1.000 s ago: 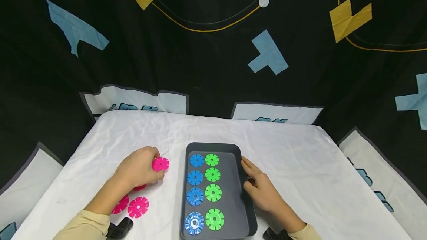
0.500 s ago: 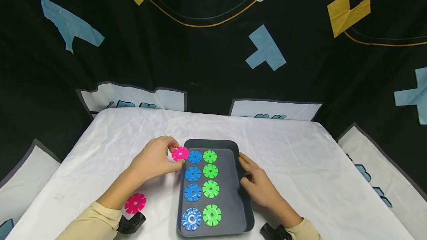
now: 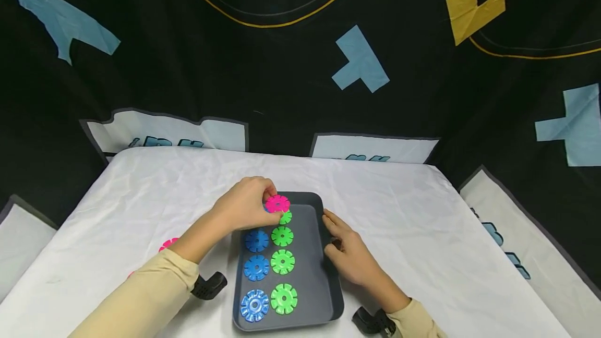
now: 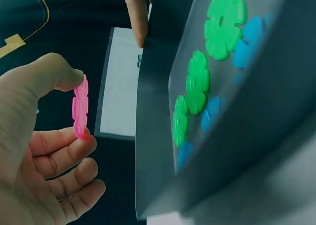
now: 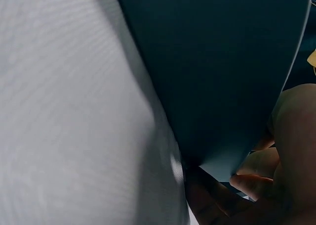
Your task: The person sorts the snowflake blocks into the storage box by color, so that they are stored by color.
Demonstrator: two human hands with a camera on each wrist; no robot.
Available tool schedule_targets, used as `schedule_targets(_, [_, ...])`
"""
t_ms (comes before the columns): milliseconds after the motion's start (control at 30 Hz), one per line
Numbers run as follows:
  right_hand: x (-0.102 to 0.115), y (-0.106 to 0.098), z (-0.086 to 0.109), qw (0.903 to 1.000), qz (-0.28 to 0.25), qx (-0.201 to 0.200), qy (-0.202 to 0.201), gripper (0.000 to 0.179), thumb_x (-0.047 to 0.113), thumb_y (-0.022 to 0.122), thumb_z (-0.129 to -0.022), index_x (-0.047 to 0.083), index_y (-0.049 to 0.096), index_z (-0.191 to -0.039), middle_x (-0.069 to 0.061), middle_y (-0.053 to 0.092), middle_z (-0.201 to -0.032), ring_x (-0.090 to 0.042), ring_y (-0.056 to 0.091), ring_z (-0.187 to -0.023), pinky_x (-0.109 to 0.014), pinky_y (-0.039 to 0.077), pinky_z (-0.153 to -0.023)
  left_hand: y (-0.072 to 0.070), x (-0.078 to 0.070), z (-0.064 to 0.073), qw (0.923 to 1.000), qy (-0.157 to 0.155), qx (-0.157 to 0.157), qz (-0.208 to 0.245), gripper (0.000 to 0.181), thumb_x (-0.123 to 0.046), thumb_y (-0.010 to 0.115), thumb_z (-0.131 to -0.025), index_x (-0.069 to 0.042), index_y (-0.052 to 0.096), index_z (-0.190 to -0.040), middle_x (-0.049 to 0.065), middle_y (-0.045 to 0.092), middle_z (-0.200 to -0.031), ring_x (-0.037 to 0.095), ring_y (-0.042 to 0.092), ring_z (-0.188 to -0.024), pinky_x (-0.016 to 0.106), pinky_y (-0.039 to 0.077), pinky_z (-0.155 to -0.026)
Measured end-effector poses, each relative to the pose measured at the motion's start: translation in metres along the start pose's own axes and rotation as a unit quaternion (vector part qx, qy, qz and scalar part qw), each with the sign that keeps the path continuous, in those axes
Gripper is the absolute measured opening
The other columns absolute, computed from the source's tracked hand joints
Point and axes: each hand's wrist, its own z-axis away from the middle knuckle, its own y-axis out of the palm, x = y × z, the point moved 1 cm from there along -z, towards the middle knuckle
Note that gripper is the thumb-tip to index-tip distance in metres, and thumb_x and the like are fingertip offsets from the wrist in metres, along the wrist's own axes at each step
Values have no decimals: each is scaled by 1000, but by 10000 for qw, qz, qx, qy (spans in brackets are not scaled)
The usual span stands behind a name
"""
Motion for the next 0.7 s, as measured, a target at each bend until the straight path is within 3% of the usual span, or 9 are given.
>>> schedule_targets(267, [-3, 2, -4, 9999, -34, -3, -107, 65, 4, 50, -82, -2, 38, -146, -4, 31, -157, -10, 40, -134, -27, 52, -82, 19, -11, -32, 9983, 218, 427, -344, 42, -39, 76, -65, -8, 66, -91, -4, 59, -75, 12, 54, -64, 27, 47, -56])
schedule_targets(433, [-5, 0, -2, 9999, -11, -76, -124, 65, 4, 51, -82, -3, 39, -145, -5, 32, -156, -14, 58, -106, -25, 51, -73, 37, -18, -50, 9936, 91, 815, -771, 38, -43, 76, -66, -13, 65, -86, -6, 58, -72, 12, 54, -63, 27, 46, -52])
schedule_targets(500, [-6, -1, -2, 9999, 3, -57, -112, 65, 5, 51, -82, -3, 39, -146, -4, 31, -157, -14, 59, -95, -25, 50, -69, 44, -20, -55, 9897, 68, 989, -1034, 35, -44, 76, -66, -15, 64, -81, -6, 58, -70, 13, 54, -63, 28, 46, -51])
schedule_targets(700, [-5, -2, -1, 9999, -60, -16, -113, 64, 4, 51, -83, -2, 38, -146, -4, 30, -157, -15, 57, -104, -25, 49, -70, 62, -27, -65, 9718, 74, 1502, -1818, 35, -46, 80, -65, -18, 61, -70, -6, 57, -63, 15, 54, -61, 31, 45, -53])
